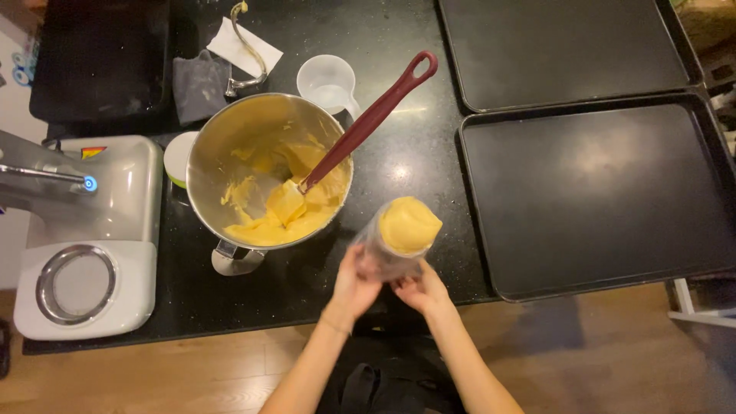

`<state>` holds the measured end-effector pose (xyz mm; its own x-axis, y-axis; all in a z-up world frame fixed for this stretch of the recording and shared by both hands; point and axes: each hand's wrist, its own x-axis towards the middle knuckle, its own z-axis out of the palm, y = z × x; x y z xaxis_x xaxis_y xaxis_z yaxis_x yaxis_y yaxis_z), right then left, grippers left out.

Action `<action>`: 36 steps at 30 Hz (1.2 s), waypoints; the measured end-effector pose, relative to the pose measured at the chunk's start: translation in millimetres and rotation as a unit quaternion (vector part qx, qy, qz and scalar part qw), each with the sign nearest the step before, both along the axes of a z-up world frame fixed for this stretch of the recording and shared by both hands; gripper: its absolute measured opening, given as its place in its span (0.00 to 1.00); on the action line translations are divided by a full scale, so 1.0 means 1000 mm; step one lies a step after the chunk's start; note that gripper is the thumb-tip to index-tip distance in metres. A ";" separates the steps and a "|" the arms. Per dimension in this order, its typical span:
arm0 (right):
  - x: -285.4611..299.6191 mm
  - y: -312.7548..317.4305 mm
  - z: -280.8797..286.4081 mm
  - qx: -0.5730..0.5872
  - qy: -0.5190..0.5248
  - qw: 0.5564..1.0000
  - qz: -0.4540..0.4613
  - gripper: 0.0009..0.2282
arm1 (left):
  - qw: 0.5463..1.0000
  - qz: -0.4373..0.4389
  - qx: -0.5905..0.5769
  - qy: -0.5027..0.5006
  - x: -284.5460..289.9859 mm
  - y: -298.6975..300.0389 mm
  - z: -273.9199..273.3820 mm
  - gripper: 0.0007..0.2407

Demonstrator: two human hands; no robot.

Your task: Filling a piping bag with choux pastry batter and piping small portions onto a baking tray.

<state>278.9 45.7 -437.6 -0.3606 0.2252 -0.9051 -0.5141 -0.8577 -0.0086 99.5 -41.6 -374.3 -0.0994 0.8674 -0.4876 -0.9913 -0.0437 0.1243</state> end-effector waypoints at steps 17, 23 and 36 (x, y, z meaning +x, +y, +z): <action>-0.003 0.080 0.291 0.396 0.132 0.906 0.067 0.19 | 0.968 -0.056 0.087 0.228 -0.047 0.042 0.209 0.23; -0.009 0.090 0.377 0.546 -0.180 0.781 0.246 0.15 | 0.911 -0.004 0.051 0.410 -0.087 0.043 0.230 0.14; -0.070 0.099 0.591 0.799 -0.283 0.406 0.342 0.14 | 0.752 -0.030 0.097 0.652 -0.177 0.024 0.454 0.14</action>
<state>209.2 144.6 152.9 -0.6693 0.7103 0.2179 0.3117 0.5347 -0.7855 -77.9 -17.6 79.5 -0.3414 0.9314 0.1265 -0.0336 -0.1466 0.9886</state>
